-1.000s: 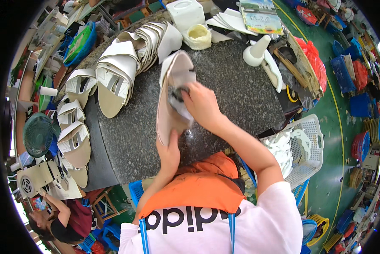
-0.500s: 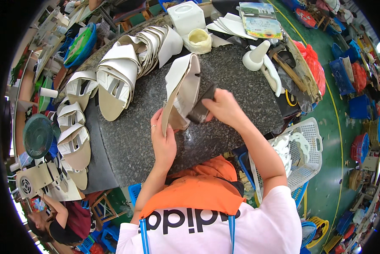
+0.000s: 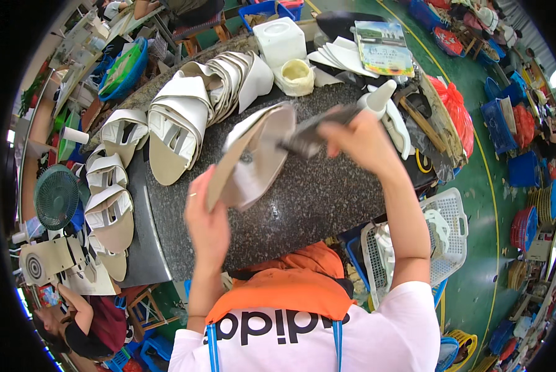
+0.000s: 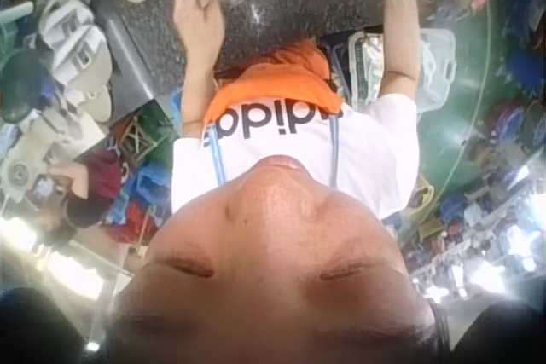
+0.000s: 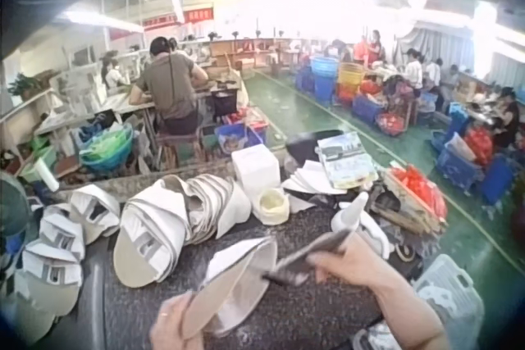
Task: The person shapes shoe components by hand, retrieves shoe lining pieces from a basket onto the table, and applies adhesive to the shoe parts using an applicator tool before pressing them together.
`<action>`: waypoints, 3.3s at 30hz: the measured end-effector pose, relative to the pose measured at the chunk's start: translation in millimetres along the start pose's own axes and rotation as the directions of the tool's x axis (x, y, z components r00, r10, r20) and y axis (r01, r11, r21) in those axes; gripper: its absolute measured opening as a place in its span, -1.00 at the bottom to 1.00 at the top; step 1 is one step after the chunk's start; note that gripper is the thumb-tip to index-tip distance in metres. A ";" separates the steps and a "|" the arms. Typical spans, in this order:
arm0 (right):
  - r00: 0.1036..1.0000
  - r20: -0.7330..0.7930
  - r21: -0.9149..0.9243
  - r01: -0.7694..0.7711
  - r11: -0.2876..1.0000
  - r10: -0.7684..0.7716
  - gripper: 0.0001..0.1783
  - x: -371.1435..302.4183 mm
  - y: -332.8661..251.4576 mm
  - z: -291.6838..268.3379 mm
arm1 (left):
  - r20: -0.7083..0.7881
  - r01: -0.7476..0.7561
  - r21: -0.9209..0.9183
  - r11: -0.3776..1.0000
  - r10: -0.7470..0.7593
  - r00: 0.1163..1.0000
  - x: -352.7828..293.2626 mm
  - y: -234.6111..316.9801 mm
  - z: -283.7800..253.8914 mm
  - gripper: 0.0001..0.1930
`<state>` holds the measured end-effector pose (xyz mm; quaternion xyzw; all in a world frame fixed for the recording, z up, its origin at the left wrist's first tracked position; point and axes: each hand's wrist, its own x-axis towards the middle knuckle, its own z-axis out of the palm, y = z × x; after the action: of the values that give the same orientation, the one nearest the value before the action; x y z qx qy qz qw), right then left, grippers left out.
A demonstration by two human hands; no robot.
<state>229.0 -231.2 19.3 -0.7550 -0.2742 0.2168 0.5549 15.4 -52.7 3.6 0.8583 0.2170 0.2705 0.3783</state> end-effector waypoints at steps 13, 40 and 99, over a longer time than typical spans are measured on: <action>0.781 -0.157 -0.789 0.269 0.552 -0.604 -0.73 132.1 43.4 3.2 | -0.125 0.088 -0.066 0.994 -0.096 0.988 -32.4 -47.8 -10.7 -0.58; 0.803 0.422 -0.451 0.589 0.671 -0.421 -0.78 85.9 39.5 110.6 | 0.146 -0.129 0.081 0.988 0.116 0.982 145.5 -26.7 13.8 -0.68; 0.632 0.521 -0.511 0.769 0.383 -0.574 -0.88 -52.1 35.1 205.5 | 0.263 -0.592 0.479 0.648 0.537 0.801 -35.7 -95.1 -59.0 -0.79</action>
<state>65.9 -125.7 -72.8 -0.6883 -0.6875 -0.0538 0.2251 -64.8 17.1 -46.5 0.9650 -0.0129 0.2603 0.0279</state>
